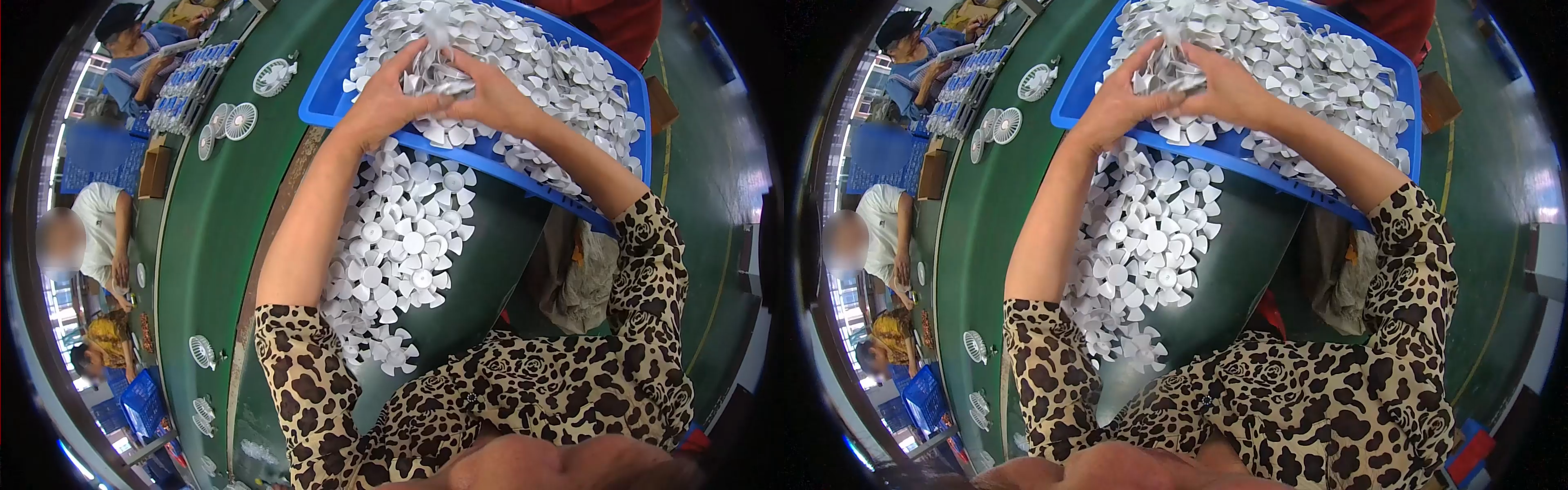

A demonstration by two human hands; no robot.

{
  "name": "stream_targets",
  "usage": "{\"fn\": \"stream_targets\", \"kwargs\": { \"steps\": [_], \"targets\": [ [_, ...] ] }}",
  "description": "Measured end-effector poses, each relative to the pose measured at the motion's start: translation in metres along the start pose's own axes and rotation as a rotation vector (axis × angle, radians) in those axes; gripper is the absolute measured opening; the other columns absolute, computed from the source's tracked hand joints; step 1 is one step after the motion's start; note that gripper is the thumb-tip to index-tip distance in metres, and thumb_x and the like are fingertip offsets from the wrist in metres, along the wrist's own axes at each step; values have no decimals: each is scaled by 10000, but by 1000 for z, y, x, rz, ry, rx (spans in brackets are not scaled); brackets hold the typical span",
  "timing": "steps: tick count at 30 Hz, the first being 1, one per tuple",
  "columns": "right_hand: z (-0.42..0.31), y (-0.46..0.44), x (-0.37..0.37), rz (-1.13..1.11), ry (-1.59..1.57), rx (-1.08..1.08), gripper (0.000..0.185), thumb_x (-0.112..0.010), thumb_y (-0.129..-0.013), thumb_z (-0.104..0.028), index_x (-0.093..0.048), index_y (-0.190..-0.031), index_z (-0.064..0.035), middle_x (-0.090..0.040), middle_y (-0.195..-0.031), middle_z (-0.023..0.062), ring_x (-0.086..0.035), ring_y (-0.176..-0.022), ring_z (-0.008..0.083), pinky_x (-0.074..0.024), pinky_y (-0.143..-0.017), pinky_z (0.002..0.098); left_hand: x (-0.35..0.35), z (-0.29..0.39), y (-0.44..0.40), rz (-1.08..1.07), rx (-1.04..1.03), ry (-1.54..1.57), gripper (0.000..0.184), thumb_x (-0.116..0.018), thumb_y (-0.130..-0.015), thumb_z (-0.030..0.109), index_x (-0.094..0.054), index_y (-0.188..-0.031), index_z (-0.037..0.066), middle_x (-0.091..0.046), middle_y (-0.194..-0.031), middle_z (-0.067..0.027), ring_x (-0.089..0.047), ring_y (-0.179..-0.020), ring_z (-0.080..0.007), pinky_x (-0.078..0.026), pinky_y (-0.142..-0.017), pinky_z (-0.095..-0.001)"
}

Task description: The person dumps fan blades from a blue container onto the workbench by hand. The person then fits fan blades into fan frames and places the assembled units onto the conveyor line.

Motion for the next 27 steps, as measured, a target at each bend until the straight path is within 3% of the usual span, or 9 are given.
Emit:
{"fn": "stream_targets", "kwargs": {
  "steps": [2, 8, 9, 12, 17, 21, 23, 26, 27],
  "targets": [
    [-13, -4, 5, 53, -38, 89, 724, -769, -692, -186, -440, -1310, -1, -546, -1226, 137, -526, -1086, 216, -395, -960, 318, 1, 0, 4, -37, 132, 287, 824, -794, -680, 229, -391, -1380, 66, -550, -1197, -123, -553, -1027, -182, -456, -860, -290],
    [-73, 0, 7, 121, 50, 202, 685, -764, -672, -223, -485, -1277, -63, -618, -1090, 176, -602, -986, 321, -466, -858, 357, 36, 40, 41, 84, -9, 98, 729, -743, -715, 259, -435, -1352, 80, -482, -1275, -146, -502, -1127, -229, -410, -944, -337],
    [-87, 2, 0, 25, -74, 152, 686, -754, -697, -163, -452, -1300, -41, -588, -1129, 143, -567, -1040, 244, -422, -925, 320, 43, 45, 54, 120, 2, 56, 711, -733, -724, 253, -440, -1350, 87, -483, -1281, -142, -496, -1134, -230, -398, -959, -338],
    [-98, 13, -41, 129, 35, 408, 718, -759, -676, -158, -419, -1298, -44, -541, -1108, 200, -524, -1041, 357, -437, -901, 391, 61, 49, 98, 172, 38, -90, 666, -703, -745, 219, -450, -1349, 100, -486, -1294, -117, -487, -1154, -223, -378, -984, -334],
    [-113, 40, -112, -246, -24, 326, 675, -726, -696, -96, -404, -1284, -16, -496, -1134, 196, -484, -1077, 366, -423, -916, 413, 61, 40, 184, 80, 216, -278, 612, -673, -767, 88, -458, -1339, 127, -430, -1327, -132, -454, -1203, -244, -419, -963, -344],
    [-113, 65, -145, -515, 178, 372, 735, -715, -642, -3, -360, -1285, -29, -408, -1260, 202, -389, -1200, 385, -387, -971, 446, 48, 47, 240, -16, 423, -484, 622, -708, -757, 149, -465, -1328, 197, -374, -1374, -208, -469, -1200, -353, -446, -932, -389],
    [-118, 69, -146, -497, 207, 464, 604, -664, -621, 59, -422, -1171, 12, -450, -1155, 205, -426, -1145, 368, -460, -859, 439, 44, 52, 258, -45, 435, -590, 606, -712, -762, 151, -480, -1320, 184, -349, -1402, -197, -458, -1211, -366, -425, -960, -398],
    [-116, 69, -148, -533, 211, 531, 580, -642, -613, 86, -437, -1152, 29, -450, -1168, 229, -425, -1132, 394, -431, -903, 441, 35, 59, 282, -48, 507, -715, 562, -704, -757, 146, -507, -1282, 177, -407, -1365, -178, -490, -1166, -366, -451, -926, -390],
    [-116, 68, -146, -666, 239, 443, 686, -605, -615, 120, -408, -1260, -5, -405, -1284, 220, -352, -1249, 385, -344, -1037, 414, 30, 63, 289, -36, 517, -766, 552, -696, -761, 156, -509, -1280, 174, -423, -1343, -185, -508, -1129, -357, -467, -895, -396]
  ]
}}
Point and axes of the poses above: each hand's wrist, its own y-axis away from the middle knuckle, its own x-axis out of the back of the hand, z = x × y, the point moved 7 cm from there along -y, towards the middle knuckle
